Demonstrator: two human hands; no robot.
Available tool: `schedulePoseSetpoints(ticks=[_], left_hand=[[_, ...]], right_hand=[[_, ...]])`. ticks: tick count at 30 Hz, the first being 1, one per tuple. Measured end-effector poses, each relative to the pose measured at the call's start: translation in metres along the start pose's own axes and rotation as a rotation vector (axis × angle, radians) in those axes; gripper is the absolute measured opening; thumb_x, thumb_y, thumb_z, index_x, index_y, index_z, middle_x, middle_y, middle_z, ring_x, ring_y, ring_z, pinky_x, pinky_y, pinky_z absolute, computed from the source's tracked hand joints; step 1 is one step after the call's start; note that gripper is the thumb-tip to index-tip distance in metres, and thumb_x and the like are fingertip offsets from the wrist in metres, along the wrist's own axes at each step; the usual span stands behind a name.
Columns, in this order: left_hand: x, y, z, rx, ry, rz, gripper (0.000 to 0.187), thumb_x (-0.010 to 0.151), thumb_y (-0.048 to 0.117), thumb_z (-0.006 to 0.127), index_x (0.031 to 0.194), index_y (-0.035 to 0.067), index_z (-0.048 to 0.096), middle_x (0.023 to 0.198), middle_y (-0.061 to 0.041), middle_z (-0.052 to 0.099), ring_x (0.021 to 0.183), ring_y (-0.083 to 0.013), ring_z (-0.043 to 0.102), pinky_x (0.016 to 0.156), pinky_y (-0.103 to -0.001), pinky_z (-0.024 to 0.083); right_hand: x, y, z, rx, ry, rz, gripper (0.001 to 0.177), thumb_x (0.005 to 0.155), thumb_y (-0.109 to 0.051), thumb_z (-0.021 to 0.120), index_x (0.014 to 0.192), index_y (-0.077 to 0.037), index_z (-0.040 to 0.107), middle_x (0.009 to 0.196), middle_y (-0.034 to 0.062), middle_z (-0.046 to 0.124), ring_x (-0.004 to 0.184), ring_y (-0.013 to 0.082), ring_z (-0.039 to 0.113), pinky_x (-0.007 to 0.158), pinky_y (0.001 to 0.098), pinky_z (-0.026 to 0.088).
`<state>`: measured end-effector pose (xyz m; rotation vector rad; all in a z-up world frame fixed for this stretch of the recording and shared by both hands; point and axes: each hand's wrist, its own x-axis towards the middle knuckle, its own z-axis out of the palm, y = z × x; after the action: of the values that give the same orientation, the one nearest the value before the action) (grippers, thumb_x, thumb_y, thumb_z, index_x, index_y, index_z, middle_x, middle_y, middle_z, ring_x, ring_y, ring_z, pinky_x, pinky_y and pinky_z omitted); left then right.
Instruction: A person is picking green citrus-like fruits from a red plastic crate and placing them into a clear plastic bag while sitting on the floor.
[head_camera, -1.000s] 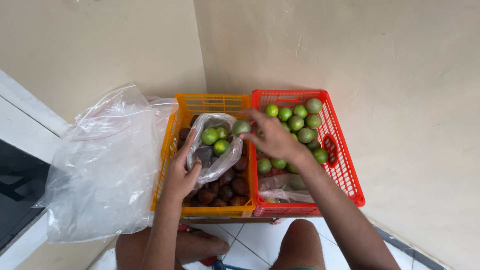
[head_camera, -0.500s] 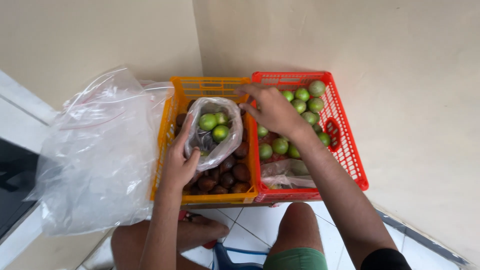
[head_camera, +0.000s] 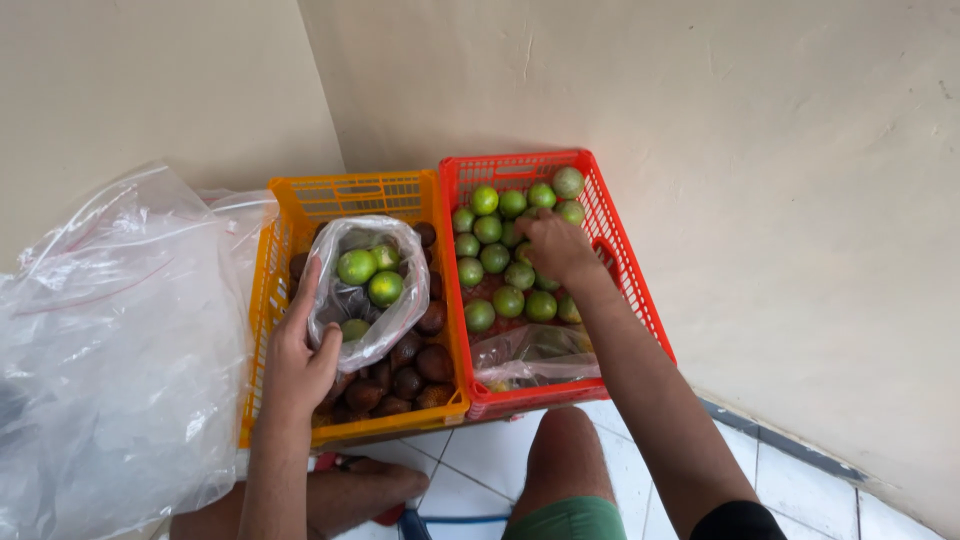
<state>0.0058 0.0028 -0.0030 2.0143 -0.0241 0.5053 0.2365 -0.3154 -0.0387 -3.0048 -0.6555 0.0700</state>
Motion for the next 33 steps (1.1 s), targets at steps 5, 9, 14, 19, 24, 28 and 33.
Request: schedulePoseSetpoints(ticks=[5, 9, 14, 19, 24, 28, 33], left_hand=[[-0.003, -0.002, 0.002, -0.023, 0.015, -0.025, 0.077, 0.086, -0.007, 0.048, 0.160, 0.011, 0.036, 0.165, -0.018, 0.033, 0.151, -0.0370, 0.027, 0.122, -0.051, 0.025], [-0.004, 0.003, 0.003, -0.036, 0.028, -0.037, 0.076, 0.087, -0.007, 0.047, 0.160, 0.011, 0.036, 0.165, -0.018, 0.033, 0.151, -0.0373, 0.027, 0.122, -0.052, 0.024], [-0.004, -0.004, 0.001, -0.034, 0.006, -0.012, 0.076, 0.088, -0.006, 0.047, 0.161, 0.011, 0.034, 0.166, -0.017, 0.031, 0.152, -0.0354, 0.025, 0.123, -0.049, 0.024], [-0.007, 0.005, 0.000, -0.034, 0.019, -0.004, 0.077, 0.086, -0.008, 0.048, 0.160, 0.011, 0.036, 0.164, -0.020, 0.034, 0.150, -0.0384, 0.028, 0.123, -0.051, 0.025], [-0.005, -0.005, -0.001, -0.031, 0.018, -0.003, 0.078, 0.085, -0.007, 0.049, 0.160, 0.012, 0.036, 0.163, -0.020, 0.035, 0.150, -0.0373, 0.030, 0.123, -0.051, 0.026], [-0.005, -0.015, -0.002, -0.054, 0.001, 0.010, 0.078, 0.086, -0.006, 0.049, 0.160, 0.013, 0.036, 0.165, -0.016, 0.032, 0.151, -0.0340, 0.027, 0.123, -0.048, 0.026], [-0.006, -0.004, -0.003, -0.099, 0.001, -0.002, 0.078, 0.087, -0.010, 0.045, 0.161, 0.012, 0.033, 0.165, -0.018, 0.032, 0.152, -0.0378, 0.026, 0.123, -0.052, 0.025]], right_hand=[[-0.021, -0.020, -0.008, 0.096, -0.196, -0.023, 0.041, 0.094, -0.039, 0.070, 0.127, -0.015, 0.066, 0.129, 0.0219, 0.059, 0.121, 0.0454, 0.063, 0.098, 0.0585, 0.055], [-0.005, -0.012, 0.029, -0.018, -0.235, -0.022, 0.046, 0.093, -0.047, 0.069, 0.123, -0.013, 0.070, 0.133, 0.0198, 0.059, 0.119, 0.0419, 0.064, 0.095, 0.0576, 0.057], [-0.003, -0.018, 0.039, -0.161, -0.238, -0.053, 0.034, 0.101, -0.028, 0.065, 0.128, -0.008, 0.069, 0.134, 0.0210, 0.056, 0.117, 0.0400, 0.064, 0.091, 0.0570, 0.060], [-0.012, -0.018, 0.023, -0.151, -0.243, -0.080, 0.043, 0.098, -0.023, 0.069, 0.140, -0.015, 0.062, 0.132, 0.0228, 0.055, 0.121, 0.0430, 0.062, 0.095, 0.0608, 0.057], [-0.021, -0.009, -0.010, 0.130, -0.239, -0.043, 0.045, 0.098, -0.030, 0.062, 0.140, -0.012, 0.057, 0.133, 0.0272, 0.060, 0.127, 0.0483, 0.059, 0.105, 0.0614, 0.049], [-0.034, -0.024, -0.047, 0.428, -0.109, -0.071, 0.043, 0.100, -0.027, 0.060, 0.133, -0.002, 0.048, 0.123, 0.0376, 0.063, 0.120, 0.0573, 0.059, 0.105, 0.0671, 0.045], [-0.034, -0.064, -0.048, 1.140, 0.089, -0.231, 0.047, 0.104, -0.020, 0.059, 0.143, -0.004, 0.036, 0.125, 0.0277, 0.057, 0.109, 0.0357, 0.064, 0.087, 0.0477, 0.061]])
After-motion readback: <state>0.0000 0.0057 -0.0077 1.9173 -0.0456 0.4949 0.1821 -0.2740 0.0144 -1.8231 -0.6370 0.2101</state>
